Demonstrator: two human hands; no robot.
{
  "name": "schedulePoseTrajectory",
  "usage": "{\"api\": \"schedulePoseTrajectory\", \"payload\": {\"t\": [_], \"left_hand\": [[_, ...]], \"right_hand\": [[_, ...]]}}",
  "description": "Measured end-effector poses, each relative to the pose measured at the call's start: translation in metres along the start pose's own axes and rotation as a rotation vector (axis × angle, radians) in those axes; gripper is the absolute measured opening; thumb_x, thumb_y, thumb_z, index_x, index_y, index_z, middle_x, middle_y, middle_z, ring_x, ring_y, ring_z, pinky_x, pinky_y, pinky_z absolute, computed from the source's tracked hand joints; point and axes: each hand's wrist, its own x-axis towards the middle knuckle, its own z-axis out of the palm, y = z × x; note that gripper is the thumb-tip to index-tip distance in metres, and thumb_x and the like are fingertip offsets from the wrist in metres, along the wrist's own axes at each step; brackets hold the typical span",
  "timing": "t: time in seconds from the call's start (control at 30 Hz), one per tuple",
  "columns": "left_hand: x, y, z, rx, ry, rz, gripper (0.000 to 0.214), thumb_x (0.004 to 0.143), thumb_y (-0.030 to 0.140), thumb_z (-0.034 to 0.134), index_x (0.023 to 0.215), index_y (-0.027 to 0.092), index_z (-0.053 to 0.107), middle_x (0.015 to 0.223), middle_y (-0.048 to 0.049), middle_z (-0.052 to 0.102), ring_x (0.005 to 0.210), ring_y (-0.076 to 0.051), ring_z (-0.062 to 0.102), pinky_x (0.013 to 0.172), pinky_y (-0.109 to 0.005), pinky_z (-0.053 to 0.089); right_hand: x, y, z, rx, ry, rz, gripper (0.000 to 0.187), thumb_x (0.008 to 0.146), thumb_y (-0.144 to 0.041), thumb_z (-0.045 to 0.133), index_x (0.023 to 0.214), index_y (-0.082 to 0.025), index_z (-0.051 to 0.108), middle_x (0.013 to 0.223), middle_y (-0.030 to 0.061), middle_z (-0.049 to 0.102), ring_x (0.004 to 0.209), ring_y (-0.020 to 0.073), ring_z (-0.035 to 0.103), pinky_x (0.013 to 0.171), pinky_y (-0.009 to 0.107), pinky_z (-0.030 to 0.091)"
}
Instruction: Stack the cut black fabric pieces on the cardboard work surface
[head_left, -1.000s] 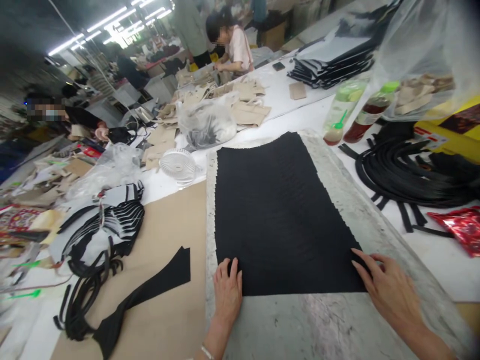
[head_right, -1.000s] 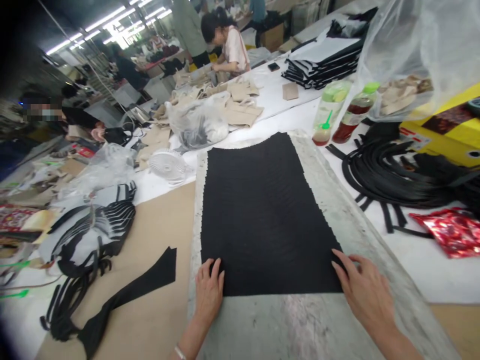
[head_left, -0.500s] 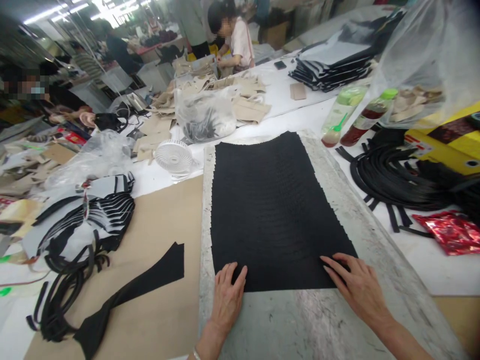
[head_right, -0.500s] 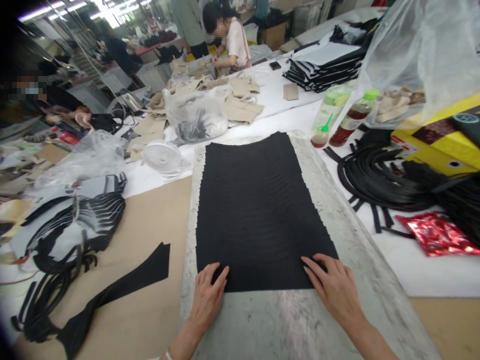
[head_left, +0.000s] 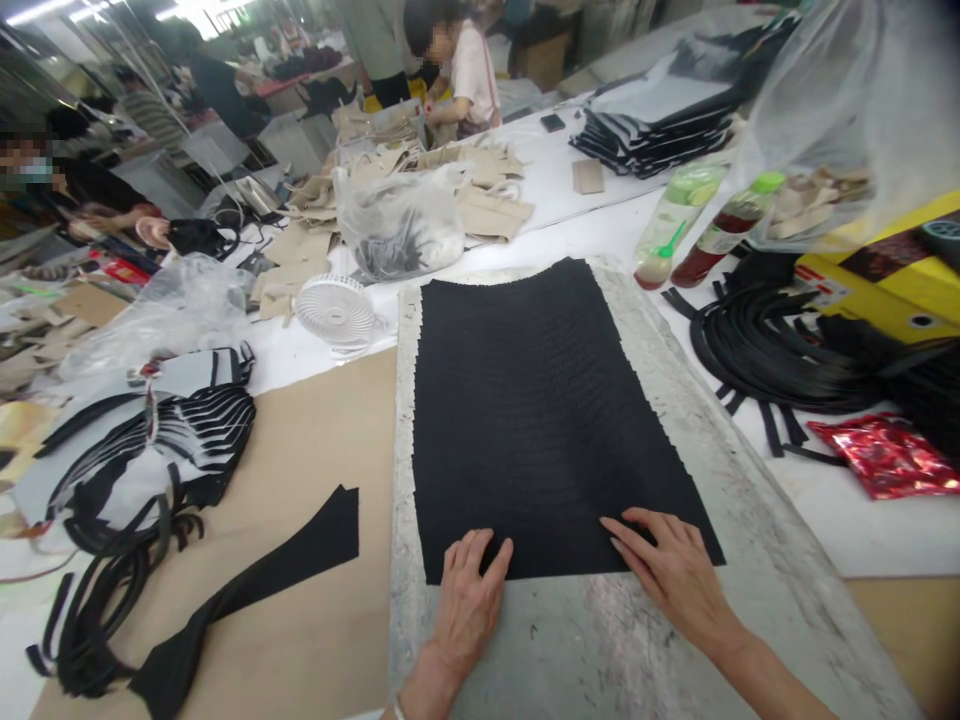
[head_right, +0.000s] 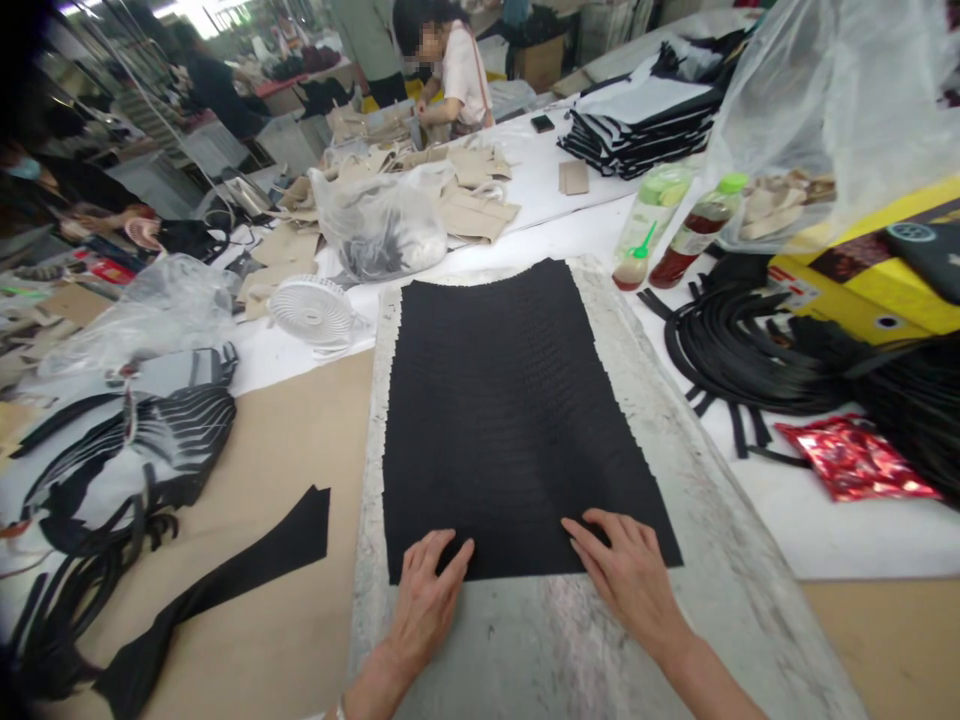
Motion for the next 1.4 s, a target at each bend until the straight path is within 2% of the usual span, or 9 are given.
{"api": "schedulePoseTrajectory", "payload": {"t": [0.1,0.3,0.4,0.57,0.73,0.9,1.03,1.3,1.4], "left_hand": [[0.002,0.012,0.005,-0.023,-0.030,0.059,0.048,0.086,0.008,0.051,0.128,0.030,0.057,0.122,-0.0090,0.057,0.114,-0.025,0.052,0.090,-0.042,0.049],[0.006,0.016,0.013,0.048,0.088,-0.107,0.040,0.087,0.012,0.055,0.125,0.025,0.059,0.116,-0.0089,0.059,0.109,-0.025,0.054,0.088,-0.040,0.050],[0.011,0.019,0.012,0.042,0.126,-0.107,0.039,0.087,0.011,0.054,0.123,0.023,0.060,0.115,-0.0093,0.060,0.108,-0.025,0.055,0.088,-0.039,0.050],[0.015,0.031,0.012,-0.014,0.020,0.016,0.044,0.085,0.006,0.051,0.127,0.021,0.057,0.117,-0.0090,0.060,0.109,-0.025,0.055,0.088,-0.039,0.052],[0.013,0.035,0.017,-0.001,0.001,0.006,0.046,0.085,0.004,0.050,0.127,0.020,0.056,0.118,-0.0100,0.059,0.110,-0.025,0.055,0.089,-0.041,0.052],[0.013,0.036,0.017,-0.025,-0.003,-0.003,0.046,0.085,0.004,0.049,0.128,0.019,0.056,0.117,-0.0111,0.059,0.110,-0.025,0.055,0.089,-0.041,0.052],[0.013,0.037,0.017,-0.038,-0.001,0.004,0.046,0.085,0.004,0.048,0.128,0.019,0.055,0.118,-0.0112,0.059,0.110,-0.025,0.055,0.089,-0.041,0.052],[0.012,0.037,0.017,-0.046,-0.019,-0.001,0.049,0.085,0.004,0.047,0.131,0.019,0.053,0.120,-0.0114,0.058,0.112,-0.026,0.054,0.091,-0.042,0.051],[0.012,0.036,0.016,-0.043,-0.021,-0.005,0.049,0.084,0.003,0.047,0.130,0.019,0.054,0.120,-0.0111,0.059,0.112,-0.026,0.054,0.091,-0.042,0.050]], "right_hand": [[0.006,-0.015,0.001,0.049,-0.069,-0.092,0.033,0.094,-0.027,0.049,0.124,-0.036,0.061,0.114,0.0072,0.059,0.103,0.0226,0.053,0.084,0.038,0.039],[0.007,-0.022,0.008,0.048,-0.070,-0.075,0.036,0.095,-0.021,0.048,0.129,-0.031,0.057,0.113,0.0089,0.059,0.101,0.0225,0.053,0.083,0.039,0.039],[0.010,-0.027,0.011,0.068,-0.065,-0.063,0.036,0.095,-0.020,0.046,0.129,-0.029,0.056,0.113,0.0092,0.059,0.102,0.0225,0.053,0.084,0.039,0.038],[0.030,-0.045,0.008,0.110,-0.096,-0.020,0.034,0.094,-0.023,0.050,0.128,-0.024,0.053,0.119,0.0088,0.058,0.106,0.0241,0.051,0.086,0.040,0.036],[0.049,-0.057,-0.001,0.137,-0.167,0.029,0.021,0.091,-0.022,0.055,0.112,-0.024,0.058,0.104,0.0044,0.062,0.099,0.0238,0.051,0.085,0.042,0.033],[0.062,-0.059,-0.006,0.161,-0.223,0.034,0.007,0.088,-0.019,0.058,0.092,-0.024,0.060,0.092,0.0016,0.061,0.092,0.0221,0.050,0.085,0.041,0.030],[0.068,-0.057,-0.005,0.168,-0.238,0.020,0.006,0.085,-0.019,0.061,0.083,-0.024,0.059,0.089,0.0007,0.059,0.091,0.0211,0.050,0.083,0.040,0.029],[0.068,-0.054,-0.003,0.173,-0.238,0.013,0.005,0.087,-0.021,0.062,0.084,-0.024,0.060,0.092,0.0001,0.059,0.091,0.0194,0.050,0.080,0.037,0.030],[0.069,-0.056,-0.003,0.159,-0.234,0.006,0.005,0.087,-0.022,0.061,0.090,-0.025,0.060,0.095,0.0003,0.060,0.092,0.0199,0.050,0.081,0.038,0.029]]}}
